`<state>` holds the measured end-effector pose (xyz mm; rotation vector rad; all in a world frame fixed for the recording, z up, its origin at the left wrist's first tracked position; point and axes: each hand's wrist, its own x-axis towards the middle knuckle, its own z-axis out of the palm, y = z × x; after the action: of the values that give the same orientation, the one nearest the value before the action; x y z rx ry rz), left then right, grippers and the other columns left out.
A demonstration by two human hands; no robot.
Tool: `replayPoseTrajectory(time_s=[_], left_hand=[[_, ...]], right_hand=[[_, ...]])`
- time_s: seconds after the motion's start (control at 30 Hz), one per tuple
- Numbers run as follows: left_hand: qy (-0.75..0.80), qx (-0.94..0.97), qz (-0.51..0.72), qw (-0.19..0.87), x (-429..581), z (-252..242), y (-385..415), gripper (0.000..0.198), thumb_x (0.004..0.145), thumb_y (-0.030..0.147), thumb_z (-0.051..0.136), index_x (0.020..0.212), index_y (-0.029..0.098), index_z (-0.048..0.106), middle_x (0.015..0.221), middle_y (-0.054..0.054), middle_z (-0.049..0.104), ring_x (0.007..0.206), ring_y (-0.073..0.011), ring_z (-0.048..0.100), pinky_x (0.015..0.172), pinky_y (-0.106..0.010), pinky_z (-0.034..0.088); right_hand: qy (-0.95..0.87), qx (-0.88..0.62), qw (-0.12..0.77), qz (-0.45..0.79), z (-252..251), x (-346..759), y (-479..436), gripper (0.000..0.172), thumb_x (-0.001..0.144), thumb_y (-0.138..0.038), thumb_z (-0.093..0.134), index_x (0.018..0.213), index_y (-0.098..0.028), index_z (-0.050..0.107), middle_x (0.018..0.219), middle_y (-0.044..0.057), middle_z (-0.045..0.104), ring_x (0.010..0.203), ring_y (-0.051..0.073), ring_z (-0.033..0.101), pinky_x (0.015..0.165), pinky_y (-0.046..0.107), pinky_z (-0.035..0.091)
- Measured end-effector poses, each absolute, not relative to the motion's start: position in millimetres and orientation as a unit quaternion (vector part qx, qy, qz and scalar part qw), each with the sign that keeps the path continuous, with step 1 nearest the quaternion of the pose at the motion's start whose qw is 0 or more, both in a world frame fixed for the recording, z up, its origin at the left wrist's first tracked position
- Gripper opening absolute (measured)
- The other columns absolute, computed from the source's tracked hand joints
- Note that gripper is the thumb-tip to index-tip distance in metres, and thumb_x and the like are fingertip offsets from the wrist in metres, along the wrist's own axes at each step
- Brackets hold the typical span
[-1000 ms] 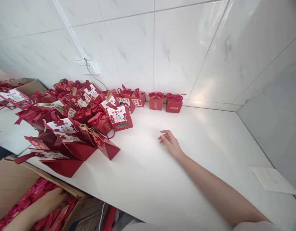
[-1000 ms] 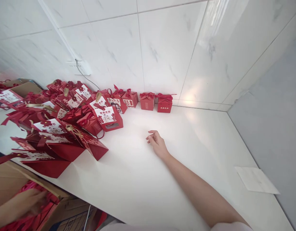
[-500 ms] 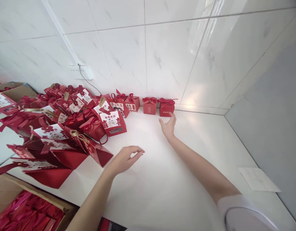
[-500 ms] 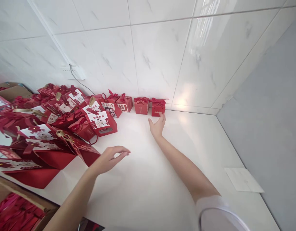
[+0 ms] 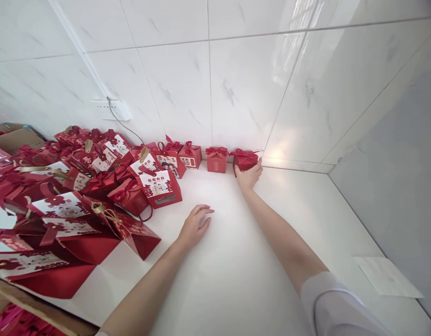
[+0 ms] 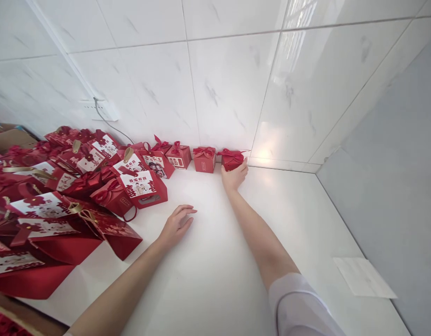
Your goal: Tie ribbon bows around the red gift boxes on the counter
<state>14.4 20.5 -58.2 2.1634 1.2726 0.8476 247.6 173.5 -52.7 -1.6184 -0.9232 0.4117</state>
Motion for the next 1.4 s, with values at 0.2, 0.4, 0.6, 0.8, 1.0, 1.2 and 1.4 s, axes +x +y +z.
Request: replayPoseTrajectory(time_s=[0.2,0.4,0.6,0.8,1.0,1.2,1.4], left_hand=[[0.468,0.765,0.346,0.277,18.4,-58.7,19.2,0.028,0.093,0.027,0.048,0.118,0.027,0.059,0.123,-0.007,0.056,0.118,-0.0199,0.054,0.096,-0.034,0.048],[0.493,0.688,0.412,0.338,22.1,-64.3,25.8,0.036,0.093,0.036,0.049,0.127,0.022,0.049,0.120,-0.010,0.059,0.112,-0.0210,0.058,0.092,-0.037,0.048],[0.513,0.637,0.438,0.373,28.5,-57.5,21.0,0.038,0.093,0.045,0.046,0.124,0.022,0.051,0.123,-0.011,0.060,0.115,-0.0241,0.058,0.093,-0.038,0.047],[0.505,0.648,0.430,0.373,38.5,-41.4,3.1,0.032,0.094,0.047,0.044,0.111,0.022,0.057,0.116,-0.009,0.062,0.109,-0.0226,0.059,0.084,-0.033,0.047],[0.476,0.628,0.455,0.415,37.7,-35.8,-4.1,0.031,0.095,0.049,0.042,0.105,0.022,0.051,0.097,-0.004,0.060,0.084,-0.0164,0.060,0.074,-0.030,0.045],[0.476,0.647,0.443,0.397,28.9,-23.3,-7.5,0.029,0.091,0.049,0.049,0.091,0.020,0.049,0.079,0.001,0.051,0.071,-0.0128,0.049,0.067,-0.027,0.038],[0.472,0.712,0.267,0.447,23.2,-1.1,-12.5,0.038,0.089,0.048,0.052,0.070,0.016,0.055,0.065,0.001,0.051,0.062,-0.0110,0.041,0.060,-0.026,0.031]], right_hand=[[-0.485,-0.620,0.546,0.289,-43.3,313.4,121.0,0.103,0.057,-0.027,0.078,0.147,-0.017,0.027,0.141,0.019,0.042,0.128,0.034,0.045,0.105,0.051,0.040],[-0.703,-0.443,0.288,0.476,-13.4,364.9,54.1,0.093,0.072,-0.030,0.074,0.149,-0.040,0.024,0.156,0.002,0.030,0.141,0.029,0.032,0.106,0.047,0.042],[-0.696,-0.532,0.253,0.412,8.6,367.0,35.6,0.043,0.092,-0.039,0.050,0.134,-0.032,0.049,0.144,0.004,0.048,0.128,0.026,0.049,0.106,0.044,0.041],[-0.670,-0.513,0.240,0.480,27.9,342.4,16.9,0.053,0.093,-0.056,0.045,0.141,-0.035,0.038,0.146,0.003,0.046,0.132,0.026,0.044,0.108,0.043,0.038],[-0.675,-0.464,0.195,0.539,46.0,323.7,-3.2,0.068,0.092,-0.057,0.046,0.150,-0.034,0.017,0.115,0.005,0.067,0.110,0.023,0.060,0.098,0.041,0.043],[-0.733,-0.486,0.151,0.451,45.5,314.4,-8.8,0.045,0.091,-0.060,0.045,0.118,-0.026,0.055,0.107,0.007,0.063,0.097,0.023,0.061,0.082,0.038,0.049],[-0.722,-0.466,0.164,0.484,36.7,310.8,-9.0,0.042,0.083,-0.055,0.061,0.111,-0.025,0.052,0.122,0.007,0.060,0.101,0.023,0.063,0.080,0.035,0.052]])
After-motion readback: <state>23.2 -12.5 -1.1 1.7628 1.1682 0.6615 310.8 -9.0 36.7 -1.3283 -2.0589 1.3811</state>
